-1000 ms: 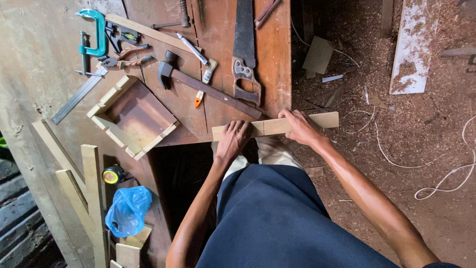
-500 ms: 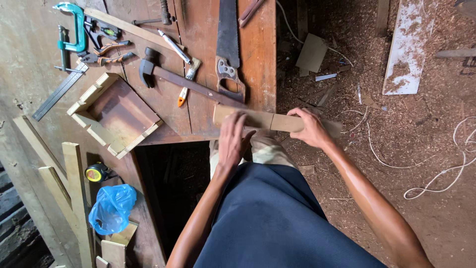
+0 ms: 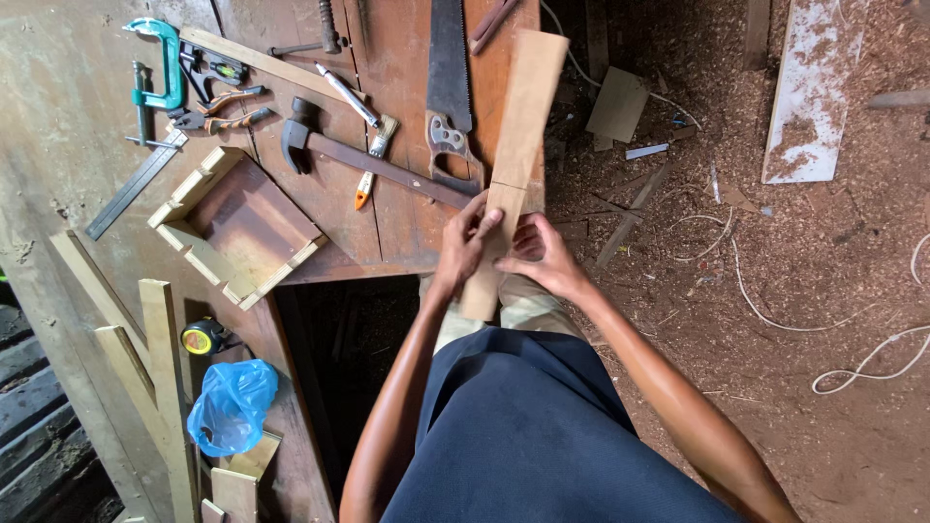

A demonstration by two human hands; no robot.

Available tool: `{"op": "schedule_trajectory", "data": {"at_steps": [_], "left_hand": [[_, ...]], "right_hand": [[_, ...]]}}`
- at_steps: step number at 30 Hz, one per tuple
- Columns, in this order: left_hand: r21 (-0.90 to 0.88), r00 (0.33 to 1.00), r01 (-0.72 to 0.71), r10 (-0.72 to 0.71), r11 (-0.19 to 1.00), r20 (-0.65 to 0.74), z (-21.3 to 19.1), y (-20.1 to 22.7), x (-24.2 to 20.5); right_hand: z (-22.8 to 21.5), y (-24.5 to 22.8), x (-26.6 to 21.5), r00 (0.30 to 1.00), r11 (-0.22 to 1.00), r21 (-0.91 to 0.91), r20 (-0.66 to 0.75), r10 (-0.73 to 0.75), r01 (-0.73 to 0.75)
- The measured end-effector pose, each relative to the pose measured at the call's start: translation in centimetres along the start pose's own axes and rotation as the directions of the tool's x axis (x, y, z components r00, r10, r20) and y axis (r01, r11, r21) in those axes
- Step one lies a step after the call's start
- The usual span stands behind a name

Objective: The person assembles a small wooden box by hand. They use a hammer to tap nails into the frame, then attach a bottom panel and a lid, securing each with nails. The person also saws a separate piece of wood on the workbench.

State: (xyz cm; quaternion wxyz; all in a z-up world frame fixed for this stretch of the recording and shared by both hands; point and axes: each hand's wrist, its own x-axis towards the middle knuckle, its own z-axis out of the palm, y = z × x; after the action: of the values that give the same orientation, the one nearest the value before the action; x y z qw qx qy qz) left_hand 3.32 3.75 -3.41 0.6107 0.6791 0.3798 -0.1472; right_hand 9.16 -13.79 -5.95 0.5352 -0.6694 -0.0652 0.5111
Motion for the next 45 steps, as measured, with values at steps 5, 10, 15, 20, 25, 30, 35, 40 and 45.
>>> {"op": "schedule_trajectory", "data": {"at_steps": [5, 10, 15, 20, 25, 30, 35, 40, 45], "left_hand": [[0.315, 0.968, -0.188, 0.122, 0.93, 0.218, -2.7, -1.8, 0.3], [0.419, 0.922, -0.347, 0.223, 0.839, 0.316, -1.4, -4.0, -0.3], [0.685, 0.904, -0.428, 0.292, 0.589, 0.313, 0.6, -5.2, -0.7], [0.787, 0.852, -0.504, 0.356, 0.356, 0.385, 0.6, -7.8, -1.3], [0.827, 0.832, -0.509, 0.383, 0.24, 0.401, 1.0, -9.7, -1.1], [0.847, 0.832, -0.495, 0.388, 0.197, 0.396, 1.3, -10.4, -0.6], [0.809, 0.826, -0.526, 0.386, 0.262, 0.412, 0.8, -10.6, 0.0], [0.802, 0.82, -0.533, 0.401, 0.271, 0.409, 0.7, -10.4, 0.2], [0.814, 0.829, -0.506, 0.42, 0.286, 0.368, 1.1, -10.5, 0.1]], "right_hand": [[-3.6, -0.2, -0.9, 0.921, 0.95, 0.051, -0.236, 0.311, -0.308], [-5.1, 5.0, -1.2, 0.944, 0.819, 0.573, -0.246, 0.218, -0.04], [-6.1, 11.0, -1.4, 0.906, 0.736, 0.676, -0.317, 0.279, 0.009], [-7.4, 14.7, -2.2, 0.868, 0.693, 0.721, -0.355, 0.349, 0.016], [-7.5, 15.7, -2.2, 0.862, 0.612, 0.79, -0.293, 0.413, -0.025], [-7.4, 13.2, -2.8, 0.876, 0.591, 0.804, -0.237, 0.421, -0.067], [-8.5, 7.9, -4.3, 0.709, 0.758, 0.149, -0.279, 0.648, -0.635], [-5.6, 2.2, 0.2, 0.968, 0.815, -0.562, -0.25, -0.006, -0.14], [1.4, -2.5, 11.1, 0.913, 0.834, -0.394, 0.032, -0.407, 0.385]]}}
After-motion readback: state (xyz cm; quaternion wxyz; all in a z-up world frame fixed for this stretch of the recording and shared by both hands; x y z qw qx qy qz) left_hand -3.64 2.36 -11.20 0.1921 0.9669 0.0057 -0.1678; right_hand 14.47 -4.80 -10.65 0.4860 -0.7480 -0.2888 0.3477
